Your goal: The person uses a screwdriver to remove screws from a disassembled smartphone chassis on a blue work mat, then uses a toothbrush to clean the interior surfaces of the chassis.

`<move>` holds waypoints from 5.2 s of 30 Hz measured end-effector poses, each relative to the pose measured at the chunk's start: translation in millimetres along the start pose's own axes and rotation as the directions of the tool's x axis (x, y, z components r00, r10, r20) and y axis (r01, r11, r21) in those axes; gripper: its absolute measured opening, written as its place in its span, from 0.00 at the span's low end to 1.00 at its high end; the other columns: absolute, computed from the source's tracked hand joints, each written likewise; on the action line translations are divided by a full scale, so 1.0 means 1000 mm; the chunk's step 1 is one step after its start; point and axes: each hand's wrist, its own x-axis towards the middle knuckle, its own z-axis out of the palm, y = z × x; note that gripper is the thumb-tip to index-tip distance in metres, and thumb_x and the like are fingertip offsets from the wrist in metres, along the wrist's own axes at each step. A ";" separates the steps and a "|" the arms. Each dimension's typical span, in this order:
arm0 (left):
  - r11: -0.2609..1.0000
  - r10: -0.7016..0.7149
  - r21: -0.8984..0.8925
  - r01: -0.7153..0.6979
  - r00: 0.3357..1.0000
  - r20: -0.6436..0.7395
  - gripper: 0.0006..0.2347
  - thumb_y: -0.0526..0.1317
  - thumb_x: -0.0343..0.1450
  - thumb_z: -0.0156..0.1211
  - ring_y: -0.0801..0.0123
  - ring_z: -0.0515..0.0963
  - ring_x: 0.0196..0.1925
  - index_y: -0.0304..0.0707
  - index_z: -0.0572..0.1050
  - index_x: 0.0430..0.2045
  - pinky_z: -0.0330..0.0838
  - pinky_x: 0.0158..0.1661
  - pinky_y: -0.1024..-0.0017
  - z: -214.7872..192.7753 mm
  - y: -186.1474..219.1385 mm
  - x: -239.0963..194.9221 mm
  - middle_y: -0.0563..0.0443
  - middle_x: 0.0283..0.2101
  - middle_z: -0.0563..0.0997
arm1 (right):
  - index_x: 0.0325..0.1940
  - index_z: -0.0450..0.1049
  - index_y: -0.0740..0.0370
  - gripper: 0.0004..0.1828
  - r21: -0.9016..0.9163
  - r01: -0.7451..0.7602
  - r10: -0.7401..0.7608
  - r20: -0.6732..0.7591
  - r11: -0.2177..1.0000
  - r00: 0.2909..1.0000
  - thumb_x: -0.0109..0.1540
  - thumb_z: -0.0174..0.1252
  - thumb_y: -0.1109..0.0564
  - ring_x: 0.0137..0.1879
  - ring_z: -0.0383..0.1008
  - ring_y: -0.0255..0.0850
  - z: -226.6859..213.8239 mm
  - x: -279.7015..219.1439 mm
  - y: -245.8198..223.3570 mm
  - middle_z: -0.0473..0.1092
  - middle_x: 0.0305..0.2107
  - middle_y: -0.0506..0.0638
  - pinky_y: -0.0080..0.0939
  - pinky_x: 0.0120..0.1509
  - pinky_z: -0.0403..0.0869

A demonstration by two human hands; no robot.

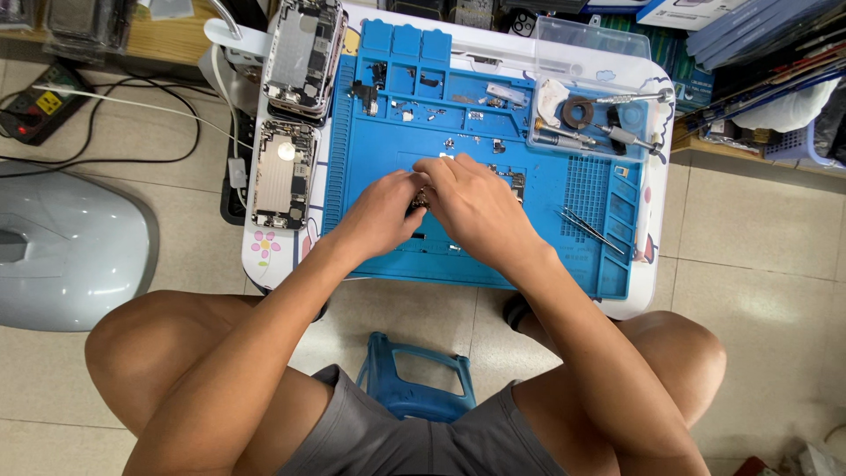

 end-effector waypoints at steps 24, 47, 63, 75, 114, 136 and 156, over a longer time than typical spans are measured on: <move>0.996 0.089 0.005 -0.089 0.994 -0.061 0.17 0.28 0.72 0.59 0.47 0.83 0.48 0.22 0.72 0.56 0.83 0.42 0.55 0.012 -0.018 -0.005 0.32 0.42 0.82 | 0.48 0.78 0.50 0.05 -0.157 -0.005 0.006 0.002 0.988 1.000 0.68 0.62 0.57 0.29 0.70 0.36 -0.010 0.000 -0.010 0.68 0.21 0.43 0.33 0.29 0.69; 0.996 0.068 -0.061 -0.072 0.996 -0.065 0.20 0.26 0.73 0.59 0.41 0.82 0.54 0.22 0.70 0.61 0.82 0.50 0.47 0.004 -0.007 -0.008 0.30 0.48 0.82 | 0.44 0.75 0.49 0.02 -0.192 -0.050 0.043 -0.041 0.980 0.998 0.69 0.62 0.53 0.25 0.70 0.33 0.003 -0.007 -0.007 0.65 0.17 0.40 0.29 0.25 0.67; 0.999 0.036 -0.017 -0.036 0.999 -0.020 0.20 0.28 0.72 0.59 0.47 0.81 0.55 0.25 0.72 0.60 0.80 0.51 0.54 0.016 -0.022 0.000 0.35 0.49 0.82 | 0.48 0.74 0.51 0.05 -0.151 -0.060 0.057 -0.024 0.987 0.998 0.68 0.61 0.55 0.29 0.72 0.35 -0.002 -0.004 -0.007 0.67 0.20 0.42 0.30 0.28 0.70; 0.999 0.045 -0.020 -0.047 0.997 -0.058 0.19 0.26 0.72 0.59 0.46 0.82 0.51 0.27 0.72 0.60 0.82 0.47 0.53 0.017 -0.018 -0.001 0.36 0.45 0.83 | 0.42 0.71 0.51 0.06 -0.106 -0.039 0.037 -0.021 0.994 0.999 0.67 0.63 0.56 0.28 0.69 0.36 -0.002 -0.006 -0.005 0.64 0.20 0.41 0.31 0.25 0.67; 0.993 0.115 -0.007 -0.116 0.991 -0.065 0.22 0.26 0.73 0.59 0.43 0.81 0.53 0.22 0.66 0.64 0.82 0.47 0.50 0.022 -0.028 0.000 0.30 0.51 0.80 | 0.47 0.73 0.52 0.09 -0.084 -0.057 0.054 -0.030 0.995 0.998 0.67 0.66 0.57 0.32 0.75 0.37 -0.005 -0.009 -0.003 0.69 0.24 0.43 0.32 0.30 0.73; 0.994 0.108 0.022 -0.107 0.991 -0.082 0.21 0.27 0.71 0.61 0.49 0.81 0.46 0.24 0.70 0.61 0.81 0.43 0.55 0.025 -0.029 0.000 0.35 0.43 0.81 | 0.47 0.74 0.53 0.07 -0.086 -0.037 0.034 -0.030 0.996 0.999 0.68 0.66 0.57 0.30 0.75 0.36 -0.006 -0.008 -0.003 0.67 0.22 0.42 0.30 0.29 0.73; 0.995 0.092 -0.019 -0.094 0.992 -0.087 0.17 0.26 0.71 0.61 0.49 0.82 0.47 0.28 0.73 0.55 0.82 0.43 0.55 0.023 -0.026 -0.002 0.40 0.41 0.82 | 0.42 0.74 0.49 0.06 -0.238 -0.022 0.009 -0.057 0.971 0.998 0.68 0.66 0.51 0.24 0.72 0.31 0.010 -0.012 -0.005 0.66 0.18 0.38 0.27 0.27 0.70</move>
